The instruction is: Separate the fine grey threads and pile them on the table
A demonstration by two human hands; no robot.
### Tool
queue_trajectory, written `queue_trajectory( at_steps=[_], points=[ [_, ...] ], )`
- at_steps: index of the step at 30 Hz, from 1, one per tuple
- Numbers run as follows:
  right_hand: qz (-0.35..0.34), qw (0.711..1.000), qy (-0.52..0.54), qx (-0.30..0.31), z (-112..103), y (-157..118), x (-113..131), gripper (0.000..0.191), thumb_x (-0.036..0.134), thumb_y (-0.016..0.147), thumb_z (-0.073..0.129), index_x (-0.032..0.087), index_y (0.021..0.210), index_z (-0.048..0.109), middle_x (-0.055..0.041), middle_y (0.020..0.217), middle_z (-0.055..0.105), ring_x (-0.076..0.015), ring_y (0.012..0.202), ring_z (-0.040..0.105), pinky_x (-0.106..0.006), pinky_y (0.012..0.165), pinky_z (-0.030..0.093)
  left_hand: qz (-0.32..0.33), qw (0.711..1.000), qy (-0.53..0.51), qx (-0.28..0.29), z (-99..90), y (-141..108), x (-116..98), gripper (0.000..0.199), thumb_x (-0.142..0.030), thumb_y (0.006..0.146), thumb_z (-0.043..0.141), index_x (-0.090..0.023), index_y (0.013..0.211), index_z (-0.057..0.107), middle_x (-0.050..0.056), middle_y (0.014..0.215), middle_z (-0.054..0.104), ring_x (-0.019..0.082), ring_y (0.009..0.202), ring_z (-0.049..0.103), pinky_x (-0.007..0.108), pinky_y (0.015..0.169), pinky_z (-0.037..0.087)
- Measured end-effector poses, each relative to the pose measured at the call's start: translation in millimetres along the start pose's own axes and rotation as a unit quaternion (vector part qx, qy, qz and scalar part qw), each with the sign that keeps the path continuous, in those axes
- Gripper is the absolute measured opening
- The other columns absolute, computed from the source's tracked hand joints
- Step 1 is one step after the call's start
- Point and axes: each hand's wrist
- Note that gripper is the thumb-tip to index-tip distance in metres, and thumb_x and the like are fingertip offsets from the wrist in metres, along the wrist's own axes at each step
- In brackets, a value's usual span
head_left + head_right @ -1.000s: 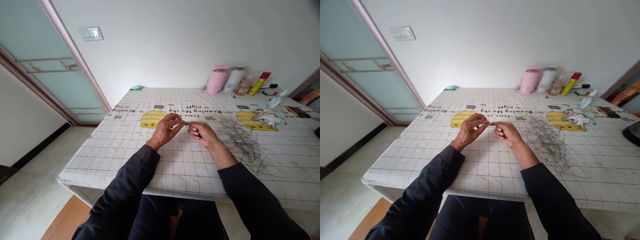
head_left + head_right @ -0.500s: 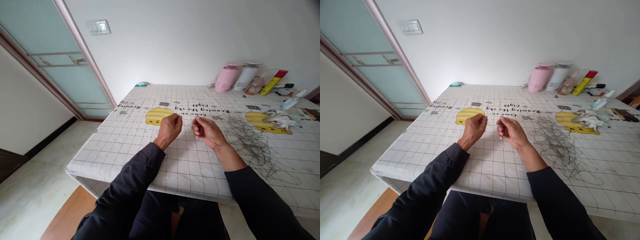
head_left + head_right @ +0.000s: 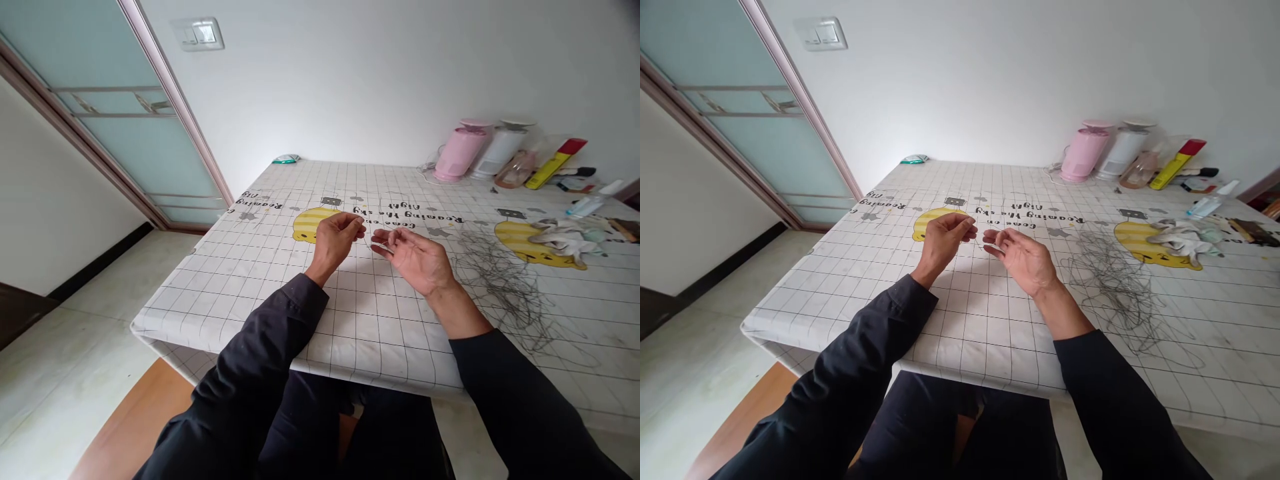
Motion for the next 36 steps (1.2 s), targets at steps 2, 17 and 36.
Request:
queue_trajectory(
  at_steps=[2,17,36],
  points=[
    [-0.016,1.0,0.006,0.012,1,-1,1,0.036,0.058,0.098,0.075,0.026,0.081,0.071,-0.0119,0.112,0.076,-0.0339,0.126,0.069,-0.053,0.107,0.059,0.002,1.0,-0.01,0.006,-1.8,1,-2,0.018,-0.031,0.104,0.078,-0.017,0.093,0.078,0.007,0.086,0.079,0.017,0.076,0.075,0.034,0.076,0.062],
    [0.079,0.995,-0.014,0.065,-15,-7,12,0.028,0.049,0.09,0.091,0.022,0.096,0.088,0.009,0.056,0.036,-0.0107,0.051,0.029,-0.031,0.057,0.043,0.164,0.97,0.171,0.056,-26.7,12,3,0.02,-0.03,0.106,0.067,-0.023,0.107,0.086,0.006,0.089,0.077,0.02,0.083,0.069,0.036,0.081,0.056],
    [0.152,0.97,-0.171,0.077,-33,-3,10,0.047,0.058,0.091,0.093,0.014,0.109,0.088,0.0079,0.052,0.043,-0.0103,0.051,0.035,-0.032,0.059,0.051,0.236,0.886,0.376,0.133,-41.1,16,7,0.039,-0.013,0.105,0.056,-0.022,0.069,0.048,0.001,0.071,0.054,0.017,0.069,0.046,0.035,0.07,0.036]
  ],
)
Point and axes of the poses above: each hand's wrist, its own y-axis towards the middle knuckle, its own z-axis out of the palm, x = y × z
